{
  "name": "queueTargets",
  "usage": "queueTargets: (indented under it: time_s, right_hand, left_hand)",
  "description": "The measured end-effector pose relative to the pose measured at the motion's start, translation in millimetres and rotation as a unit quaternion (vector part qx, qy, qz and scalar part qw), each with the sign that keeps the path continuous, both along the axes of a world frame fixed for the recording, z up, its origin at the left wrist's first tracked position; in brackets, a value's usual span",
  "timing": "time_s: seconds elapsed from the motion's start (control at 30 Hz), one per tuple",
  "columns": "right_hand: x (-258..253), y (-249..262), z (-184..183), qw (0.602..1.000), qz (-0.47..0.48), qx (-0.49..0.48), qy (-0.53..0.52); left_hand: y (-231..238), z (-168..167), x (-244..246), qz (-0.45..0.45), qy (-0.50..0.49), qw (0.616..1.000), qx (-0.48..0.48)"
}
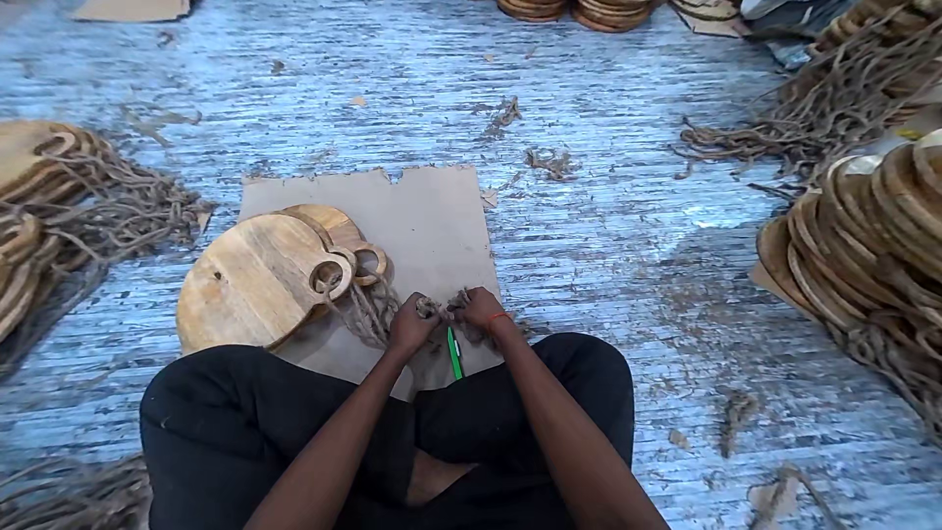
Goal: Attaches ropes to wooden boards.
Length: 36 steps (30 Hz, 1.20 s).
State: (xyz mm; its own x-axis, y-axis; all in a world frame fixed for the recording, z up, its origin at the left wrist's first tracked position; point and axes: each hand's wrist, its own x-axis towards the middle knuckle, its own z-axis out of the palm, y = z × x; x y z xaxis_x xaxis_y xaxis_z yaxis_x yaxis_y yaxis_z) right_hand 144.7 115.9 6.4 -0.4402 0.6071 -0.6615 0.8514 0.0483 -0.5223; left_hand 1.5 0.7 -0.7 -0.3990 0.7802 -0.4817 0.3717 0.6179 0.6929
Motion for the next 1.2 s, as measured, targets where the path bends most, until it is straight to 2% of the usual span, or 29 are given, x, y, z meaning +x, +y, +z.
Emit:
queueTargets:
  time_s: [0.23,0.33,0.43,0.57,0.73,1.0,1.2]
  right_hand:
    - [2.2,0.2,6.8,0.996,0.078,-0.002,-0.035]
    - [4.5,-0.6,4.8,0.999,0.048,0.001,-0.02]
    - [10.4,-11.7,-2.0,0.998,-0.012,0.055,0.04]
    - [2.3,-7.5,5.9,0.999,0.024,0.031,-0.032]
    - [-2.3,-7.9,6.6,0.998,0.014,0.024,-0.052]
    - [-4.7,-8.6,7.9,0.99,0.07,-0.008,-0.121]
    - [-13.7,-14.5,12.5,0.993,-0.004,0.022,-0.113]
  left_hand:
    - [3.0,3.8,0.8,-0.028,0.017,0.999,-0.031]
    - [3.7,6.0,1.5,-0.023,0.013,0.999,-0.03]
    - [4.7,7.7,2.8,0.004,-0.003,1.0,-0.006]
    - [6.1,11.0,6.8,-0.011,0.029,0.999,-0.035]
    - [10.2,8.4,5.9,-0.036,0.058,0.996,-0.063]
    - [7.0,5.7,4.2,-0.079,0.045,0.991,-0.1]
    - [12.8,7.5,11.2,-0.032,0.075,0.994,-0.072]
